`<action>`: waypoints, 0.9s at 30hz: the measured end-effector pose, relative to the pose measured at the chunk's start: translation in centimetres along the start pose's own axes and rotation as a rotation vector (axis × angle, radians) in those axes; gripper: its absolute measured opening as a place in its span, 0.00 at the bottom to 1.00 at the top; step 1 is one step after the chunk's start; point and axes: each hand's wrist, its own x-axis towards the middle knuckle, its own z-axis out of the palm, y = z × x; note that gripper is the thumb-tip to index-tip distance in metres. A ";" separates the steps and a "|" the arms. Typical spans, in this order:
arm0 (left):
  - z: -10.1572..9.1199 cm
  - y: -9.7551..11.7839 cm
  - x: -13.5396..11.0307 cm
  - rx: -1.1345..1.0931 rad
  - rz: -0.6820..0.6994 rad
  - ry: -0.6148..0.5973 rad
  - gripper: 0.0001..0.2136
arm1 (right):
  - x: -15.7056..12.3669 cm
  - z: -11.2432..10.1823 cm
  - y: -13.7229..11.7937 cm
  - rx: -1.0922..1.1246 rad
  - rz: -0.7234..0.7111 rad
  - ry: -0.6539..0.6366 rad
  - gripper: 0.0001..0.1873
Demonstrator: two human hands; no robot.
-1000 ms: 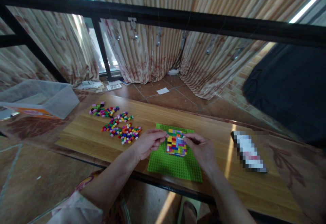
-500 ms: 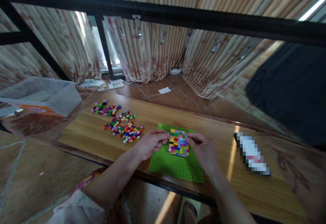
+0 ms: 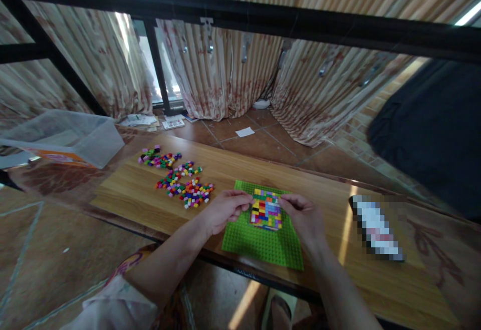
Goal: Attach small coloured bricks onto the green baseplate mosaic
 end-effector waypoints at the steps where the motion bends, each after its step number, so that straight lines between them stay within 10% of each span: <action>1: 0.0 0.0 0.0 -0.001 -0.002 0.002 0.12 | 0.1 0.0 0.1 0.026 0.021 0.006 0.17; 17: 0.5 -0.8 0.4 0.049 -0.021 0.001 0.12 | 0.7 0.8 0.4 0.321 0.208 -0.043 0.22; 27: 0.5 -0.2 0.1 0.057 0.017 -0.015 0.15 | 0.2 0.7 0.1 0.198 0.060 0.036 0.21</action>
